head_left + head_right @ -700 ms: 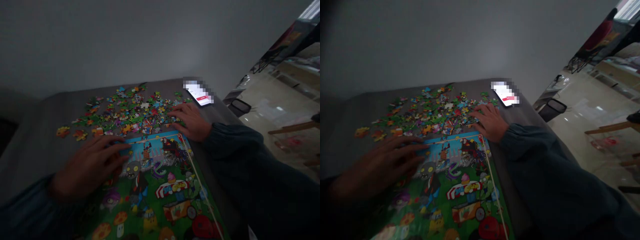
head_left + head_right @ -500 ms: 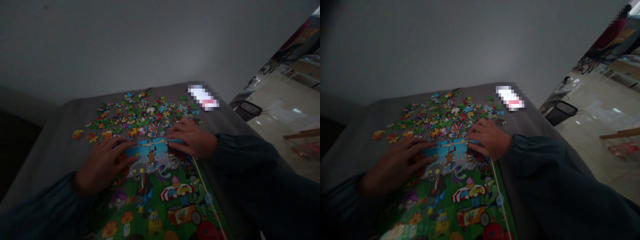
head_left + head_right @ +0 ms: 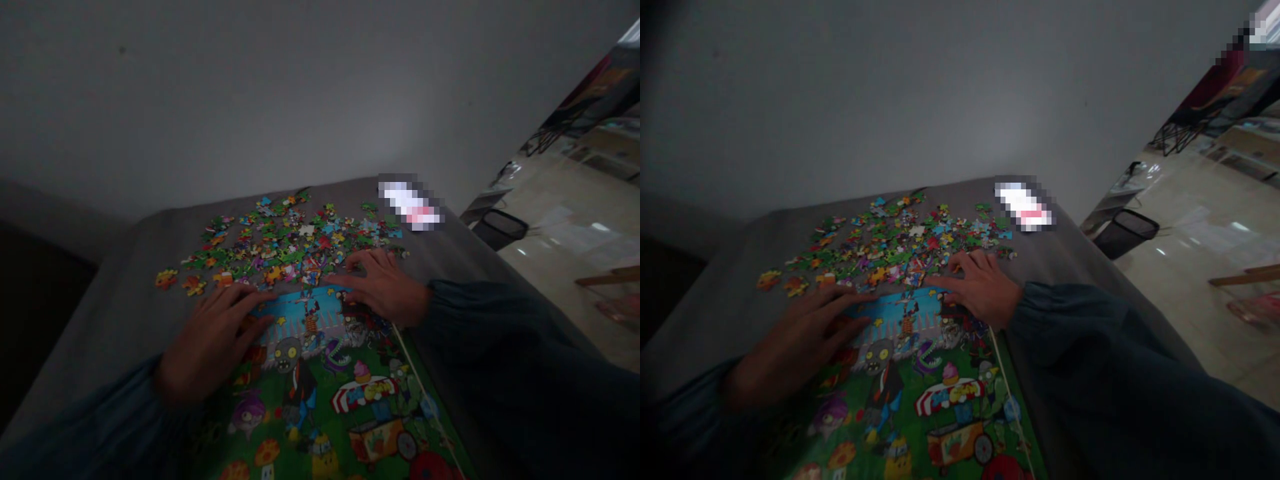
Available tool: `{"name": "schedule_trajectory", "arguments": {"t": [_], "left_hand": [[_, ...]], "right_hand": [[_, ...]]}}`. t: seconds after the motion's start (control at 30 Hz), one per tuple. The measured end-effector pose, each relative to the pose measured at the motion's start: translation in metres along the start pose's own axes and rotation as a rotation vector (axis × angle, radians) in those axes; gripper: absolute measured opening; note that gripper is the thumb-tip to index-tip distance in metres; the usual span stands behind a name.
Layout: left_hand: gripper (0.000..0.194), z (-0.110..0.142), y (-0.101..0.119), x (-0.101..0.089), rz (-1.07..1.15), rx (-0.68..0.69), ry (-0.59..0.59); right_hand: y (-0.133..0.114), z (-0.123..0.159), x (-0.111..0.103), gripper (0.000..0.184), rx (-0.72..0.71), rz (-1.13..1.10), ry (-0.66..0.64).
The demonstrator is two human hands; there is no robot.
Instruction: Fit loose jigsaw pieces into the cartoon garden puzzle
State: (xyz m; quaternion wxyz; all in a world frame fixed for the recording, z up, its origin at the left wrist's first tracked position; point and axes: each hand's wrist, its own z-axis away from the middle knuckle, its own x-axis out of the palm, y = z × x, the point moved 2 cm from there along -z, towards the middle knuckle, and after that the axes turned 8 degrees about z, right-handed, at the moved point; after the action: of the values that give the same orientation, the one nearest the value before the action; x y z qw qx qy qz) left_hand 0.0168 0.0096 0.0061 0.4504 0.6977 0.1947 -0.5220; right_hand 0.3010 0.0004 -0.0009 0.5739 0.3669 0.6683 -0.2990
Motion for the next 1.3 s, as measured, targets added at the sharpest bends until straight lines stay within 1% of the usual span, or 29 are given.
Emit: {"name": "schedule_trajectory", "arguments": {"t": [0.07,0.17,0.27,0.33,0.4,0.47,0.57,0.7,0.77,0.87,0.93,1.0,1.07,1.13,1.2,1.23,1.3], "left_hand": [[0.049,0.001,-0.001,0.001,0.009,-0.002,0.004],[0.048,0.001,-0.002,0.003,0.012,0.002,0.015],[0.047,0.002,-0.003,0.004,0.001,0.02,0.02],[0.048,0.002,-0.003,0.004,-0.008,0.032,0.03],[0.048,0.003,-0.002,0.004,-0.016,0.036,0.034],[0.048,0.003,-0.001,0.004,-0.023,0.035,0.027],[0.048,0.003,0.0,0.003,-0.028,0.026,0.014],[0.049,0.003,-0.001,0.003,-0.011,0.018,0.012],[0.05,0.003,-0.002,0.003,0.006,0.021,0.018],[0.048,0.002,-0.005,0.005,0.017,0.024,0.024],[0.046,0.002,-0.006,0.006,0.011,0.02,0.018],[0.047,0.002,-0.005,0.006,0.004,0.008,0.009],[0.049,0.002,-0.004,0.005,0.007,0.002,0.012],[0.049,0.003,-0.002,0.004,0.012,0.005,0.02],[0.049,0.003,-0.002,0.004,0.01,0.009,0.025],[0.049,0.002,-0.002,0.004,0.007,0.011,0.025],[0.05,0.001,-0.003,0.005,-0.002,0.012,0.025]], "right_hand": [[-0.006,0.001,-0.006,0.038,-0.083,-0.005,0.014],[-0.026,0.005,-0.019,0.039,-0.236,-0.044,0.016],[-0.045,0.009,-0.029,0.042,-0.289,-0.035,-0.057],[-0.052,0.011,-0.032,0.049,-0.318,-0.022,-0.111],[-0.054,0.012,-0.033,0.046,-0.319,-0.015,-0.128],[-0.053,0.013,-0.034,0.037,-0.319,-0.029,-0.119],[-0.052,0.014,-0.036,0.031,-0.376,-0.083,-0.108],[-0.043,0.014,-0.037,0.027,-0.44,-0.121,-0.19],[-0.037,0.014,-0.036,0.028,-0.41,-0.127,-0.208],[-0.032,0.013,-0.037,0.032,-0.288,-0.103,-0.21],[-0.033,0.014,-0.037,0.031,-0.266,-0.099,-0.238],[-0.038,0.015,-0.038,0.027,-0.321,-0.127,-0.265],[-0.044,0.017,-0.039,0.028,-0.393,-0.16,-0.248],[-0.052,0.019,-0.038,0.039,-0.452,-0.176,-0.216],[-0.057,0.022,-0.036,0.048,-0.497,-0.176,-0.212],[-0.059,0.023,-0.035,0.046,-0.514,-0.178,-0.219],[-0.06,0.024,-0.035,0.034,-0.542,-0.19,-0.232]]}}
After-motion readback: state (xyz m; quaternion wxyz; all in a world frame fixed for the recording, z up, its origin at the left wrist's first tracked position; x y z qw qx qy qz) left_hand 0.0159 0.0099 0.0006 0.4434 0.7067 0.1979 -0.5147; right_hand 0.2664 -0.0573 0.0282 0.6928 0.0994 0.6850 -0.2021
